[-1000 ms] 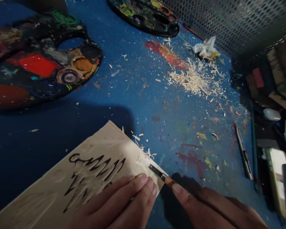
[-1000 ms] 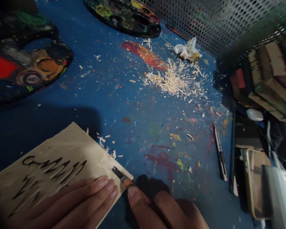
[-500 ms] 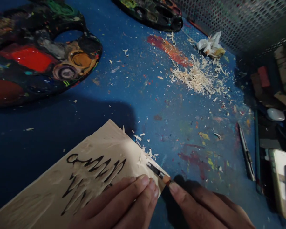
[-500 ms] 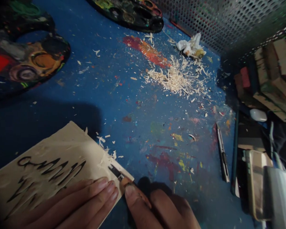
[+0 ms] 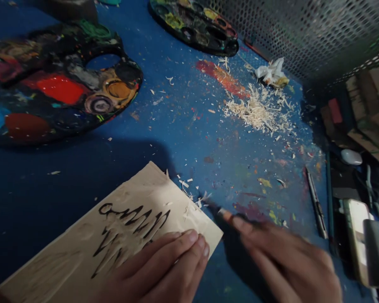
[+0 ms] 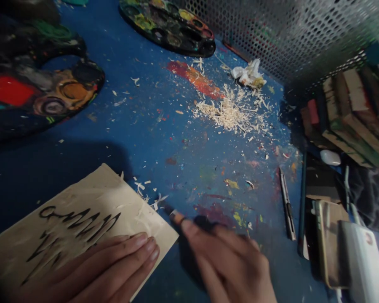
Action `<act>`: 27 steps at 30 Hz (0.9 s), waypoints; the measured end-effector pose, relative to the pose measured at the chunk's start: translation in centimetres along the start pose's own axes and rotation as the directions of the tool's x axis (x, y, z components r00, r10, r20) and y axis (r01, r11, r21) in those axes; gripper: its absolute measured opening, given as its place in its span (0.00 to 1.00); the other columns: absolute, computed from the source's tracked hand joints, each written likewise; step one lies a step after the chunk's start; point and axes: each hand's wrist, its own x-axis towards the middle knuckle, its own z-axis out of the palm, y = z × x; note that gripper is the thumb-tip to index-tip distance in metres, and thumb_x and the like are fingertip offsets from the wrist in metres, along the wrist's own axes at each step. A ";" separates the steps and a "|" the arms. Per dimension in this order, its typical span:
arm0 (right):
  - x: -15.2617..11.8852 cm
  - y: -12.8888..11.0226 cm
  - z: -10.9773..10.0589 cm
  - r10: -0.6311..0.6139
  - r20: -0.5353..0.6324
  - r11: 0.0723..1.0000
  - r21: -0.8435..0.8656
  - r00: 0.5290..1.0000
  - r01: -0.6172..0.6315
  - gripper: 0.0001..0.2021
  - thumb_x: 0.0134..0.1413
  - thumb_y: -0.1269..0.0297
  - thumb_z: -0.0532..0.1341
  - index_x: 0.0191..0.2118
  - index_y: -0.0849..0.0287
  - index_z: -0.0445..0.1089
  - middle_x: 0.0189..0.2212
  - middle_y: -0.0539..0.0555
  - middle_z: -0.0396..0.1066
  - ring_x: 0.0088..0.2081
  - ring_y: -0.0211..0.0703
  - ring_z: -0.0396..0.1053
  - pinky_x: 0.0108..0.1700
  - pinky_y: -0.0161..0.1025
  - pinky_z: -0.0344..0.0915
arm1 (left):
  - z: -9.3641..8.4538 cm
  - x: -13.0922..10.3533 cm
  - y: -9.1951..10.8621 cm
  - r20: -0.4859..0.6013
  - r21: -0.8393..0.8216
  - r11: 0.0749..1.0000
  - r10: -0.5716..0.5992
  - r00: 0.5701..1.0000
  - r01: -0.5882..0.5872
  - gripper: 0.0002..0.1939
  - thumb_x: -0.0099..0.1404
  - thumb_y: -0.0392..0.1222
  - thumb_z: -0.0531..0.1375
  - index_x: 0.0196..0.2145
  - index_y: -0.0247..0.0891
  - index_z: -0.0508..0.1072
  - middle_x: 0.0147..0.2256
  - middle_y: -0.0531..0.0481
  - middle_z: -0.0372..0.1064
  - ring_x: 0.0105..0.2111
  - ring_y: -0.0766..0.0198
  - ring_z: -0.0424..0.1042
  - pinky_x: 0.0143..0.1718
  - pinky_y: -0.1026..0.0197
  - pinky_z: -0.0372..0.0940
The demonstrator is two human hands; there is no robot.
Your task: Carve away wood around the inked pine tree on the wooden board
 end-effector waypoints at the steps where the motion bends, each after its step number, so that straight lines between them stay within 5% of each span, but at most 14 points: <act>1: 0.2 0.7 -0.2 0.044 -0.075 0.999 -0.019 0.996 -0.045 0.18 0.60 0.73 0.57 0.53 0.51 0.70 0.36 0.48 0.78 0.32 0.33 0.75 0.29 0.26 0.69 | 0.0 0.3 0.0 -0.008 -0.018 1.000 -0.005 1.000 0.005 0.13 0.66 0.35 0.54 0.46 0.39 0.74 0.47 0.58 0.72 0.53 0.69 0.66 0.66 0.62 0.48; 4: 0.7 3.0 -0.3 0.149 -0.280 0.970 -0.145 0.948 -0.195 0.16 0.59 0.71 0.59 0.52 0.54 0.72 0.28 0.48 0.74 0.25 0.33 0.71 0.26 0.28 0.65 | 0.0 0.6 -0.1 0.023 -0.082 0.997 -0.006 1.000 0.008 0.16 0.68 0.37 0.50 0.49 0.37 0.73 0.48 0.54 0.72 0.53 0.68 0.65 0.66 0.63 0.48; 8: 1.0 4.9 0.0 0.164 -0.221 0.918 -0.324 0.961 -0.231 0.16 0.62 0.67 0.55 0.54 0.55 0.71 0.32 0.54 0.69 0.30 0.39 0.69 0.32 0.36 0.67 | -0.3 0.4 -0.1 0.075 -0.116 0.992 -0.048 0.996 0.057 0.19 0.71 0.45 0.48 0.53 0.38 0.70 0.52 0.54 0.70 0.55 0.68 0.63 0.64 0.67 0.47; 11: 0.9 4.2 0.2 0.024 -0.302 0.882 -0.442 0.953 -0.162 0.13 0.59 0.67 0.59 0.48 0.55 0.74 0.46 0.62 0.66 0.46 0.51 0.66 0.45 0.51 0.67 | -1.0 0.5 -0.1 0.140 -0.097 0.994 -0.029 0.990 0.043 0.20 0.71 0.47 0.48 0.56 0.40 0.68 0.54 0.55 0.68 0.54 0.66 0.63 0.58 0.64 0.53; 13: 1.0 2.8 0.4 -0.099 -0.329 0.905 -0.422 0.939 -0.053 0.12 0.57 0.70 0.61 0.47 0.57 0.73 0.47 0.62 0.66 0.47 0.50 0.66 0.47 0.51 0.67 | -1.5 0.9 -0.1 0.152 -0.052 0.999 0.005 0.988 0.003 0.20 0.71 0.46 0.49 0.56 0.39 0.67 0.53 0.55 0.69 0.53 0.64 0.64 0.54 0.62 0.56; 16: 2.2 0.2 1.3 -0.229 -0.194 0.942 -0.291 0.954 0.167 0.14 0.58 0.71 0.60 0.50 0.62 0.69 0.41 0.59 0.70 0.42 0.43 0.68 0.44 0.42 0.69 | -2.2 1.5 0.1 0.127 0.043 0.999 0.016 0.992 -0.021 0.19 0.72 0.44 0.46 0.51 0.38 0.70 0.47 0.54 0.72 0.48 0.64 0.67 0.49 0.60 0.58; 21: 5.5 -2.1 3.2 -0.296 0.066 0.900 -0.316 0.953 0.301 0.16 0.64 0.69 0.54 0.55 0.65 0.65 0.45 0.61 0.70 0.44 0.45 0.66 0.44 0.43 0.68 | -2.5 1.7 0.4 0.136 0.098 0.995 0.022 0.990 -0.036 0.19 0.71 0.44 0.45 0.50 0.38 0.70 0.44 0.52 0.72 0.44 0.61 0.68 0.46 0.56 0.59; 27: 6.7 -2.1 3.3 -0.432 0.161 0.804 -0.376 0.887 0.460 0.09 0.62 0.72 0.55 0.33 0.64 0.71 0.30 0.54 0.69 0.33 0.42 0.61 0.33 0.39 0.60 | -2.6 1.1 0.6 0.285 0.027 0.999 -0.033 0.958 0.026 0.19 0.67 0.46 0.54 0.54 0.39 0.66 0.44 0.50 0.70 0.43 0.59 0.68 0.44 0.57 0.61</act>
